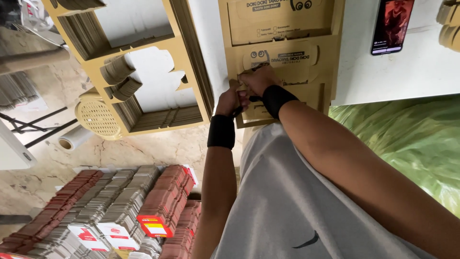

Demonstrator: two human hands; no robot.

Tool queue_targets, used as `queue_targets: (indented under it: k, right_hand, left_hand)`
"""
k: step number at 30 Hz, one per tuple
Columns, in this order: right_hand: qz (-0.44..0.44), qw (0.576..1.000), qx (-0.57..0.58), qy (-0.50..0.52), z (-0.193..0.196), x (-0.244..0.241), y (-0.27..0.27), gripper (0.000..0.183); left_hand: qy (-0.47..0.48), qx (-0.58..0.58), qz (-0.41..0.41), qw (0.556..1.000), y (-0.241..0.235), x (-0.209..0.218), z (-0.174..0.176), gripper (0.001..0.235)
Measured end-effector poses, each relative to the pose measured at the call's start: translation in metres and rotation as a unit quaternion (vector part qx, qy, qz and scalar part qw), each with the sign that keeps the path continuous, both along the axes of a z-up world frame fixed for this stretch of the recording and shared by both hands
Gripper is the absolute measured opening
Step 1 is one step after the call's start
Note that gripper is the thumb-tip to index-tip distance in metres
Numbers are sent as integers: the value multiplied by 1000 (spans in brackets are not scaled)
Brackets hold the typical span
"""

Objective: Folding flat cardboard sheets into boxes and stacking them on a table.

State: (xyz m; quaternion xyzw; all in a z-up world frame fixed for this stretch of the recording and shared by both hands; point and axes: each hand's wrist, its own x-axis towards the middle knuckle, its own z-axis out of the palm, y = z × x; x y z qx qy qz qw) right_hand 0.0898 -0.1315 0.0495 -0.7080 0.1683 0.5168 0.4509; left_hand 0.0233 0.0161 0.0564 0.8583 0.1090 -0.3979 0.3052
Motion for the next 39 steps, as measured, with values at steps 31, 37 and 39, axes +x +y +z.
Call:
queue_targets:
  k: [31, 37, 39]
  right_hand:
    - [204, 976, 51, -61, -10, -13, -22, 37]
    - [282, 945, 48, -158, -21, -23, -27, 36]
    - [290, 943, 45, -155, -10, -20, -27, 36]
  left_hand:
    - [72, -100, 408, 904, -13, -13, -30, 60]
    - [-6, 182, 148, 972, -24, -17, -79, 37]
    - [0, 189, 132, 973, -38, -1, -51, 43]
